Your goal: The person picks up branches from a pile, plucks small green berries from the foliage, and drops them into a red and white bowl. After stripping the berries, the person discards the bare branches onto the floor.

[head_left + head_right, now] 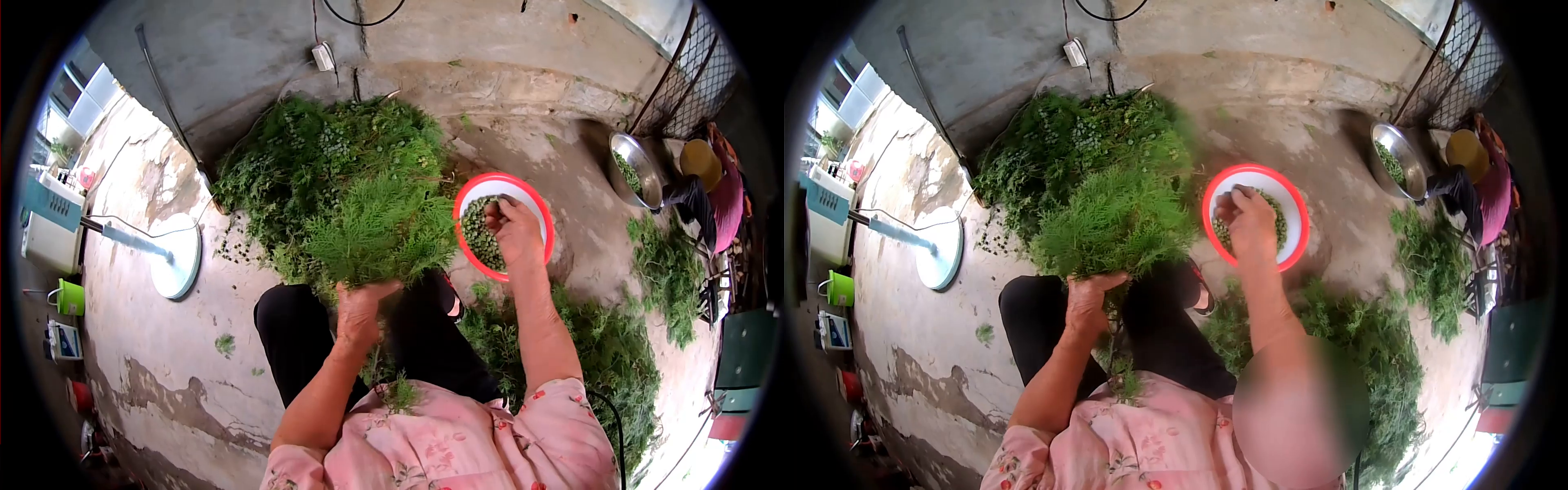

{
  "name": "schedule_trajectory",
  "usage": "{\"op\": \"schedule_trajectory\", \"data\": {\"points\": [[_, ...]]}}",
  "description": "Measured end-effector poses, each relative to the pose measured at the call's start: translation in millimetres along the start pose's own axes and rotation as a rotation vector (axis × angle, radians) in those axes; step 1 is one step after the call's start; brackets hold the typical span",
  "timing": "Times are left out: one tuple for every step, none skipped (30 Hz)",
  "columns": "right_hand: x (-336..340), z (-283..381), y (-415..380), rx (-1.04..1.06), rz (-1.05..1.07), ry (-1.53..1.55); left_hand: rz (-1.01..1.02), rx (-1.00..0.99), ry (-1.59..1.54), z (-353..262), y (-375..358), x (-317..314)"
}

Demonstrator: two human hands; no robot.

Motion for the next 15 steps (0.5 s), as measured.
{"op": "schedule_trajectory", "data": {"points": [[20.2,-9.8,16.3,-0.04,-0.019,0.112,0.038,-0.044,0.038,7.0,3.1,7.0],[35.2,-14.4,28.3,-0.081,-0.039,0.226,0.074,-0.089,0.074,14.0,6.2,13.9],[47.2,-12.6,37.0,-0.104,-0.115,0.289,-0.04,0.139,-0.167,-8.0,3.0,0.3],[59.4,-11.4,45.5,-0.128,-0.192,0.353,-0.156,0.367,-0.406,-17.0,-0.3,-8.1],[64.3,-10.4,47.0,-0.151,-0.269,0.418,-0.154,0.364,-0.384,-16.6,0.0,-8.5],[66.1,-13.7,45.4,-0.148,-0.256,0.335,-0.151,0.359,-0.363,-16.7,0.9,-8.1],[66.2,-20.0,41.9,-0.145,-0.242,0.251,-0.15,0.354,-0.343,-17.1,2.1,-7.9],[61.6,-26.0,35.7,-0.144,-0.227,0.167,-0.145,0.361,-0.335,-17.3,2.9,-8.1],[41.3,-16.2,16.6,-0.035,-0.137,0.003,-0.143,0.369,-0.327,-17.0,3.1,-7.8],[25.8,-11.3,1.1,0.024,-0.016,-0.161,-0.141,0.377,-0.318,-16.5,3.3,-7.2],[10.6,-7.3,-14.4,0.082,0.106,-0.324,-0.141,0.379,-0.314,-14.8,4.2,-6.1],[-8.9,3.3,-37.6,0.185,0.174,-0.479,-0.141,0.38,-0.31,-12.7,5.6,-4.8],[-25.9,7.7,-55.3,0.289,0.244,-0.634,-0.142,0.381,-0.306,-11.5,6.4,-3.4],[-34.5,1.3,-59.8,0.569,0.295,-0.723,-0.149,0.398,-0.301,-11.0,6.6,-2.3],[-40.9,-1.8,-63.0,0.652,0.298,-0.815,-0.154,0.414,-0.296,-11.0,7.2,-1.9]]}}
Point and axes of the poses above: each hand's wrist, its own y-axis towards the middle knuckle, its own x-axis out of the back of the hand, z = x × y, the point moved 2 cm from there along y, towards the middle knuckle, and after that the axes turned 12 degrees about -y, right-handed, at the moved point
